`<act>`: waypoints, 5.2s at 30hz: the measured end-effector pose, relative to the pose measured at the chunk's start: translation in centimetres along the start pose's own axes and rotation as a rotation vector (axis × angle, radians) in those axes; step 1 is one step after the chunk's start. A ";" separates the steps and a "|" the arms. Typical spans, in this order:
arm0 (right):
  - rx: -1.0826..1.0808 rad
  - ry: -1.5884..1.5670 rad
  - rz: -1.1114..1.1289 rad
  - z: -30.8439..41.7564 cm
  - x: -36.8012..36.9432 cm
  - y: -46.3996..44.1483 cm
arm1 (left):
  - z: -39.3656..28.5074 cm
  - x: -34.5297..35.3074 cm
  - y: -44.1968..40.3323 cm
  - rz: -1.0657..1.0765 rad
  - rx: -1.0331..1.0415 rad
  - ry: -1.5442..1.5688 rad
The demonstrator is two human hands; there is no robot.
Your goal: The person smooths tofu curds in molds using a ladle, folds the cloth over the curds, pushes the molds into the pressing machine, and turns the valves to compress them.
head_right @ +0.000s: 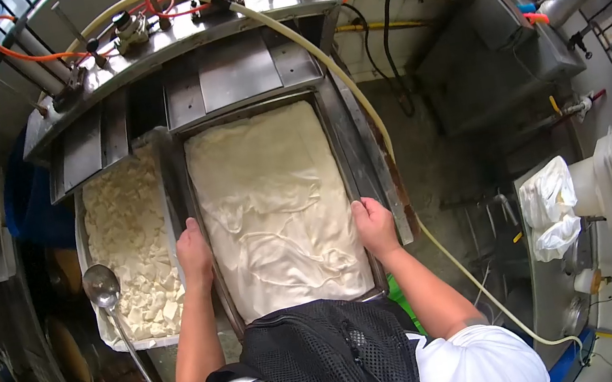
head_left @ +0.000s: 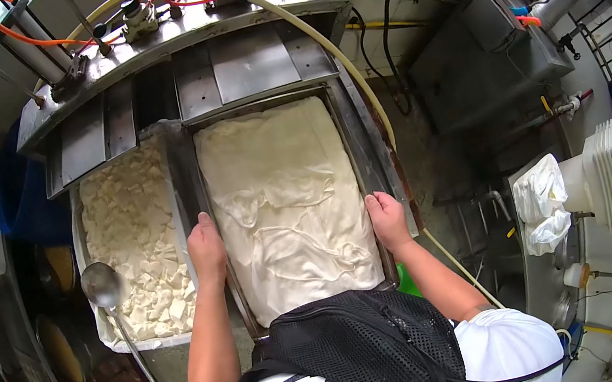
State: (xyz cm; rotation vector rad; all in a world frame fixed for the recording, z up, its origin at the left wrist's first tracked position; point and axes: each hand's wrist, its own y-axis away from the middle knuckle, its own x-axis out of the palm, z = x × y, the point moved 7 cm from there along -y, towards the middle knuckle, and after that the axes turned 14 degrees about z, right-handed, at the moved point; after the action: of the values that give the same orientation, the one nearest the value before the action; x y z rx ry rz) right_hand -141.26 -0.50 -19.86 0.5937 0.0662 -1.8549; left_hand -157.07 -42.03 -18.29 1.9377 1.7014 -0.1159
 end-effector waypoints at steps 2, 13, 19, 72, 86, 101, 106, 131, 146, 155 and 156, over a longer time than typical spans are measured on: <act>-0.013 0.030 -0.018 0.4 -0.1 -1.9 | -0.8 -0.1 -1.9 -0.018 0.026 0.034; 0.048 0.342 0.033 8.4 1.0 -26.7 | -5.8 0.6 -28.1 0.142 0.147 -0.358; -0.260 0.623 0.063 11.5 2.6 -38.4 | -6.0 1.6 -36.7 0.304 -0.124 0.554; -0.696 -0.325 0.408 32.8 -11.7 -41.5 | -9.2 11.9 -13.4 0.509 -0.018 1.177; -0.829 0.556 -0.577 32.4 -15.3 -40.3 | -10.7 5.1 3.0 0.489 0.087 0.411; -1.206 0.636 0.388 21.1 -1.9 -7.0 | -4.0 3.3 11.3 0.324 0.229 -0.115; -0.603 0.349 0.396 3.0 -0.3 8.4 | -5.0 5.1 14.4 0.371 0.245 -0.228; -0.420 0.212 0.435 3.4 2.2 24.8 | 17.9 -28.8 23.2 -0.313 -0.250 -0.822; -0.377 -0.671 0.500 18.6 20.1 31.5 | -3.5 -10.9 35.4 0.345 0.740 -0.273; 0.430 -0.906 -0.345 -14.5 7.1 47.6 | 10.8 -11.9 32.4 0.586 0.441 -0.555; 0.528 -0.872 -0.360 -19.7 7.5 51.0 | 12.4 -12.3 32.4 0.575 0.532 -0.627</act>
State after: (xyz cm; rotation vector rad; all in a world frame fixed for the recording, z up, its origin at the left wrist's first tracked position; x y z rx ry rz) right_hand -90.03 -19.36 -28.07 0.0676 -0.9678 -2.3502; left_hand -125.47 -60.10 -12.52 2.3415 0.7101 -0.9208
